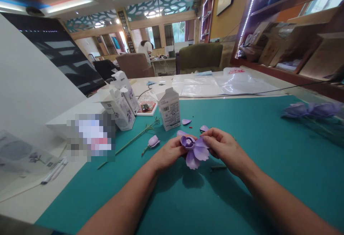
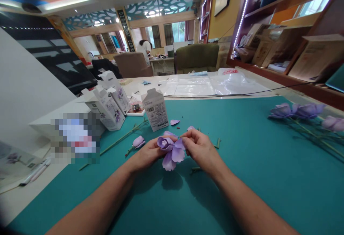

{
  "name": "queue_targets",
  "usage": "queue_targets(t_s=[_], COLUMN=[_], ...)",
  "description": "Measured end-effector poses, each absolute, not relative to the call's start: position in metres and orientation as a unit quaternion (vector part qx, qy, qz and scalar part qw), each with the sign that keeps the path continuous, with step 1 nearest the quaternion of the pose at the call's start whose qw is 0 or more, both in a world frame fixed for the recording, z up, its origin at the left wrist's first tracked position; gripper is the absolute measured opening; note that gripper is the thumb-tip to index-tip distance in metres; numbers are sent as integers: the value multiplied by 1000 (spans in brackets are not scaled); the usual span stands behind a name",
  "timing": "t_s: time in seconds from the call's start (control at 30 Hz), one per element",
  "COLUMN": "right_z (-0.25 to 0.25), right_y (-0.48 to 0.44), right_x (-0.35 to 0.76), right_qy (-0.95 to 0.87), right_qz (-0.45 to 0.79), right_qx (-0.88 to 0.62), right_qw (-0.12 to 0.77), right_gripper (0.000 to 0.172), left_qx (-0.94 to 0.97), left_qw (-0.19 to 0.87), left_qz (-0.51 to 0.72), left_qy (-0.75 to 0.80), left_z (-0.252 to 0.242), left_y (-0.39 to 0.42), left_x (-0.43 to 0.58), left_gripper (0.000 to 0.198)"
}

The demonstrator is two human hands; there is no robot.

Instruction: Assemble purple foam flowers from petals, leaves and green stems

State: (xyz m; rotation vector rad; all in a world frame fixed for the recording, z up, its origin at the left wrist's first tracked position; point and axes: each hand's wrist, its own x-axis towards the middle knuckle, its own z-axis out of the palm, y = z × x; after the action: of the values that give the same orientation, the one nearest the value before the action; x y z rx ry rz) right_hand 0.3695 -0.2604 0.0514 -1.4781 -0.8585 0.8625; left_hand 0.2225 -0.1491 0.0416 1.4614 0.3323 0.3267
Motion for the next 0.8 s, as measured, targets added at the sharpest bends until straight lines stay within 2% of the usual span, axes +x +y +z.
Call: queue_targets(t_s=[0.4,0.8], right_z=[56,51], right_y=[-260,-258], right_x=[363,356], right_qy=[-324,-327], right_qz=[392,428], right_qx=[-628,-619], right_qw=[589,572], right_gripper=[24,26], left_qx=[573,560], left_qw=[773,756], left_qz=[185,196], left_qy=[200,278], left_z=[36,42], left_y=[-144,-143], left_x=[224,226], left_gripper=[48,35])
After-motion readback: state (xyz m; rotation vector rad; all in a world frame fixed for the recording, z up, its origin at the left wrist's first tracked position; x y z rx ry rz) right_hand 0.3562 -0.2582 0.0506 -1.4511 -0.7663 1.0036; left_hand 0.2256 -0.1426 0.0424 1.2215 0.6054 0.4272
